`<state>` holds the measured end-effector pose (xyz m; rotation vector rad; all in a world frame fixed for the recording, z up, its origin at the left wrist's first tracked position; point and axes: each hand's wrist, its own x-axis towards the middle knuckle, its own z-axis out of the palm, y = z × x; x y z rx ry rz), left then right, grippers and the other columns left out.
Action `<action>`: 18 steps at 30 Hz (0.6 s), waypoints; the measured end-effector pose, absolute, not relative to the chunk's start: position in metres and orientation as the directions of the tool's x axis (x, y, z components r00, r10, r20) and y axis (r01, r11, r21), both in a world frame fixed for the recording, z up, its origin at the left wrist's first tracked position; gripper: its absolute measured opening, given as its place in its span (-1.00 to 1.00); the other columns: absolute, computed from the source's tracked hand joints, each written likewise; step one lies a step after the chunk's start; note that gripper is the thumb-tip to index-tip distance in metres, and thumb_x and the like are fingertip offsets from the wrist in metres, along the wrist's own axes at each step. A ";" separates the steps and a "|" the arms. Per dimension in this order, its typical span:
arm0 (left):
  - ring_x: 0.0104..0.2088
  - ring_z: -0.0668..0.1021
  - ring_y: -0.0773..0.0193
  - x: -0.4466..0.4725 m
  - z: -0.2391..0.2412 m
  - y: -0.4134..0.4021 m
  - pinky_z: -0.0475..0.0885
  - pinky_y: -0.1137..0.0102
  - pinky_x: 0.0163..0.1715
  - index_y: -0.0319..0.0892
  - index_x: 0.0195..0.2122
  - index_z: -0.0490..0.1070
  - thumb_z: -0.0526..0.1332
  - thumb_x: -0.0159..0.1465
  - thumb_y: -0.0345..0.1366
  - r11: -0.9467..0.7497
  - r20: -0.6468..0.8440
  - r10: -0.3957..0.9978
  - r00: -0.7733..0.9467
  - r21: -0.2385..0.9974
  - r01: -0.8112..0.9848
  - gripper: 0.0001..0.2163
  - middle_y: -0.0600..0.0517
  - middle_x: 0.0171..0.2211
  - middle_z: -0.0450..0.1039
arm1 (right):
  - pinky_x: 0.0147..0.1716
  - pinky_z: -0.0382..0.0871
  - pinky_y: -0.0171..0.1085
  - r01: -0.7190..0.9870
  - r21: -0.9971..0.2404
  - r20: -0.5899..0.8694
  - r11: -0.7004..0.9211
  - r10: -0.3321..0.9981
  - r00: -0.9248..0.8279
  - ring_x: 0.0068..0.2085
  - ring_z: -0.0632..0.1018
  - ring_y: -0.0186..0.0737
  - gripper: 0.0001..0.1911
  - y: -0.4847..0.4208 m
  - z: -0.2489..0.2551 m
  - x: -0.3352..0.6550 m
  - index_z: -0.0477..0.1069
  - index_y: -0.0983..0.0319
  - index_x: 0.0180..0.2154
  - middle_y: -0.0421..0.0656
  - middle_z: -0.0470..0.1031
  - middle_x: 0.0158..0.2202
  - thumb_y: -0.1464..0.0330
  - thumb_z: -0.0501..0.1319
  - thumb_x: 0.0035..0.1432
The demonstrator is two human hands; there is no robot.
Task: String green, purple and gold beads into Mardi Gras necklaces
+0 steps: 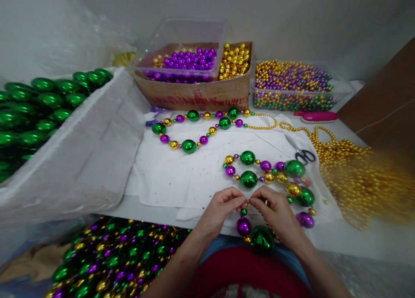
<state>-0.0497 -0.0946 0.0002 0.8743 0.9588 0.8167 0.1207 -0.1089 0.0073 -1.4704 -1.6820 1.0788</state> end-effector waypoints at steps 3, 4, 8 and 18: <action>-0.49 0.40 0.38 -0.047 0.002 -0.096 0.29 0.47 -0.41 -0.27 -0.43 0.44 0.28 0.12 -0.26 0.394 -0.332 0.899 0.287 0.898 -0.194 -0.85 0.05 -0.52 0.45 | -0.44 0.17 -0.31 0.414 -0.910 -0.050 -0.005 0.994 -0.099 -0.44 0.38 -0.28 -0.81 -0.114 0.011 0.117 0.38 0.22 -0.48 -0.24 0.36 -0.50 0.35 0.17 0.18; -0.50 0.40 0.39 -0.046 0.002 -0.096 0.29 0.47 -0.42 -0.27 -0.44 0.44 0.29 0.12 -0.26 0.383 -0.331 0.907 0.260 0.905 -0.186 -0.85 0.06 -0.53 0.45 | -0.47 0.15 -0.31 0.386 -0.922 -0.058 -0.017 0.994 -0.094 -0.46 0.36 -0.30 -0.81 -0.116 0.012 0.115 0.39 0.22 -0.48 -0.25 0.34 -0.51 0.34 0.18 0.18; -0.52 0.40 0.40 -0.045 0.004 -0.098 0.29 0.49 -0.45 -0.26 -0.43 0.44 0.31 0.08 -0.30 0.358 -0.327 0.924 0.199 0.922 -0.150 -0.87 0.09 -0.55 0.43 | -0.47 0.15 -0.32 0.318 -0.948 -0.054 0.003 0.984 -0.169 -0.46 0.37 -0.31 -0.84 -0.125 0.016 0.109 0.42 0.23 -0.45 -0.24 0.34 -0.50 0.36 0.18 0.18; -0.44 0.44 0.38 -0.051 0.009 -0.099 0.33 0.49 -0.38 -0.25 -0.42 0.45 0.33 0.08 -0.35 0.313 -0.274 0.914 0.300 0.945 -0.090 -0.90 0.07 -0.47 0.45 | -0.31 0.22 -0.28 0.233 -0.972 -0.055 -0.015 0.985 -0.163 -0.24 0.40 -0.21 -0.85 -0.114 0.000 0.127 0.47 0.17 -0.21 -0.15 0.35 -0.23 0.37 0.15 0.19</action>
